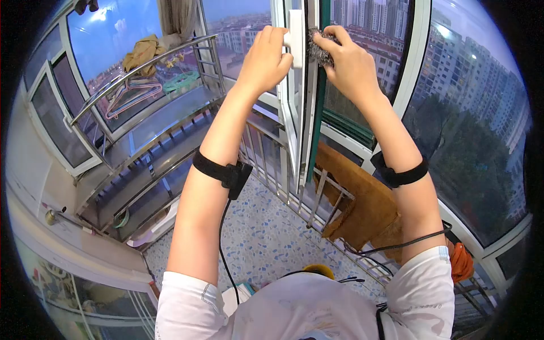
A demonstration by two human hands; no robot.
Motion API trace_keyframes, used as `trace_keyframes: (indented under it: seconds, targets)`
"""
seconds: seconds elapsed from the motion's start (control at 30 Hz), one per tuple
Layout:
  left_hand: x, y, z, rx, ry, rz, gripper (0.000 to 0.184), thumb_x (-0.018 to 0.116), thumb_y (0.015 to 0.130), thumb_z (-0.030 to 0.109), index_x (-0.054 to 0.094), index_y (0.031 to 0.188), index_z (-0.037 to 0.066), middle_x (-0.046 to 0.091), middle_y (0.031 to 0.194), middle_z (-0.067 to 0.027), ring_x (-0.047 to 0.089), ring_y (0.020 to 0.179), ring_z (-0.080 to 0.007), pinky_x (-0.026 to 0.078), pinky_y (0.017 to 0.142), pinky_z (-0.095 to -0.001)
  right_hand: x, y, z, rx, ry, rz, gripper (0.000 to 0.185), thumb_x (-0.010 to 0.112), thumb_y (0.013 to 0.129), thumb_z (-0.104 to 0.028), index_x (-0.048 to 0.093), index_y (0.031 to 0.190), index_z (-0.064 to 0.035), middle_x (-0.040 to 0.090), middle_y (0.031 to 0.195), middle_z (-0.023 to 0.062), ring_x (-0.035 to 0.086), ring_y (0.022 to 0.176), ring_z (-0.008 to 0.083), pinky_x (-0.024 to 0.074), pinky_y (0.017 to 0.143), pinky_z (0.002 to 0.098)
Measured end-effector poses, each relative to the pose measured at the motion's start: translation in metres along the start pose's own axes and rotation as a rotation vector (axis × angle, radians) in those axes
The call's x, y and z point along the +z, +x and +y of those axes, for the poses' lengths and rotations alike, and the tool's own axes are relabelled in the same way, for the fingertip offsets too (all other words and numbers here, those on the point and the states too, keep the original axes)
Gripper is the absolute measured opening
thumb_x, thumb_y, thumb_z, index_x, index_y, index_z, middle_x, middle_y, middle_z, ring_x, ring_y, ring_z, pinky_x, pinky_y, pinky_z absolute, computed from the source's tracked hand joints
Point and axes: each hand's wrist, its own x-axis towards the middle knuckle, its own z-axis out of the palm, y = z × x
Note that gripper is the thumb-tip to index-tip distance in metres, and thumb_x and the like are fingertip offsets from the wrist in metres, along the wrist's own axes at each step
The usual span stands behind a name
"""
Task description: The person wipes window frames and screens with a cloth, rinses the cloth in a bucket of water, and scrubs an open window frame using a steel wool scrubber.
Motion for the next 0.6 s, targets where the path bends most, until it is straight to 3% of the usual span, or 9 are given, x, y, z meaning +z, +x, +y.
trace_keyframes:
  seconds: [0.03, 0.1, 0.17, 0.27, 0.3, 0.37, 0.4, 0.6]
  targets:
    - [0.0, 0.0, 0.0, 0.011, 0.013, 0.022, 0.044, 0.054, 0.076, 0.012, 0.049, 0.118, -0.002, 0.052, 0.107, -0.0182, 0.051, 0.104, -0.0364, 0.044, 0.092, -0.0447, -0.002, -0.007, 0.002, 0.004, 0.002, -0.007, 0.041, 0.066, 0.071, -0.003, 0.067, 0.11, -0.0175, 0.058, 0.114, 0.005, 0.067, 0.085, 0.0295, 0.055, 0.069, 0.0401]
    - [0.0, -0.001, -0.001, 0.009, 0.002, 0.022, 0.043, 0.053, 0.076, 0.011, 0.05, 0.117, -0.001, 0.051, 0.105, -0.0179, 0.051, 0.104, -0.0361, 0.044, 0.091, -0.0446, -0.008, -0.027, 0.001, -0.097, 0.012, -0.267, 0.043, 0.066, 0.071, 0.0, 0.067, 0.11, -0.0181, 0.058, 0.113, 0.0052, 0.066, 0.088, 0.029, 0.0548, 0.071, 0.0401]
    - [0.001, 0.0, -0.001, 0.021, 0.022, 0.031, 0.042, 0.052, 0.076, 0.011, 0.05, 0.116, -0.001, 0.051, 0.105, -0.0175, 0.05, 0.103, -0.0358, 0.044, 0.089, -0.0451, -0.012, -0.042, 0.0, -0.015, 0.047, -0.346, 0.048, 0.066, 0.07, 0.002, 0.066, 0.114, -0.0186, 0.057, 0.118, 0.0047, 0.064, 0.095, 0.0291, 0.0541, 0.078, 0.0389]
    - [0.0, 0.002, 0.0, 0.012, 0.006, -0.007, 0.043, 0.051, 0.076, 0.01, 0.049, 0.117, -0.001, 0.05, 0.106, -0.0173, 0.05, 0.104, -0.0356, 0.044, 0.091, -0.0442, -0.015, -0.038, 0.006, 0.182, 0.275, 0.004, 0.043, 0.073, 0.073, -0.009, 0.066, 0.114, -0.015, 0.059, 0.117, 0.0081, 0.061, 0.106, 0.0277, 0.0504, 0.09, 0.0363]
    - [0.0, 0.003, 0.001, 0.021, -0.001, -0.01, 0.044, 0.051, 0.076, 0.011, 0.049, 0.118, -0.001, 0.05, 0.107, -0.0174, 0.049, 0.105, -0.0356, 0.043, 0.091, -0.0439, -0.014, -0.028, 0.009, 0.181, 0.277, 0.011, 0.043, 0.073, 0.073, -0.009, 0.066, 0.114, -0.015, 0.059, 0.117, 0.0081, 0.061, 0.106, 0.0277, 0.0504, 0.09, 0.0363]
    - [-0.001, 0.004, 0.003, 0.021, -0.004, -0.017, 0.043, 0.051, 0.076, 0.011, 0.049, 0.118, -0.002, 0.05, 0.107, -0.0177, 0.049, 0.105, -0.0355, 0.043, 0.092, -0.0433, -0.012, -0.007, 0.013, 0.084, 0.349, 0.324, 0.045, 0.076, 0.071, -0.014, 0.064, 0.114, -0.0119, 0.058, 0.114, 0.0113, 0.063, 0.095, 0.0326, 0.0505, 0.085, 0.0394]
    - [-0.001, 0.004, 0.004, 0.013, 0.001, -0.019, 0.043, 0.052, 0.076, 0.011, 0.049, 0.117, -0.002, 0.05, 0.107, -0.0177, 0.05, 0.104, -0.0353, 0.043, 0.092, -0.0432, -0.012, 0.003, 0.011, 0.09, 0.361, 0.348, 0.045, 0.078, 0.071, -0.017, 0.063, 0.114, -0.0091, 0.06, 0.11, 0.0152, 0.062, 0.095, 0.0338, 0.0495, 0.085, 0.039]
    - [-0.005, 0.003, 0.006, -0.028, -0.035, -0.059, 0.044, 0.052, 0.078, 0.011, 0.046, 0.12, -0.003, 0.049, 0.107, -0.0212, 0.048, 0.105, -0.038, 0.039, 0.095, -0.0425, 0.01, 0.025, 0.011, 0.118, 0.393, 0.279, 0.039, 0.076, 0.073, -0.015, 0.064, 0.11, -0.0092, 0.063, 0.101, 0.0145, 0.063, 0.094, 0.0341, 0.0502, 0.083, 0.0407]
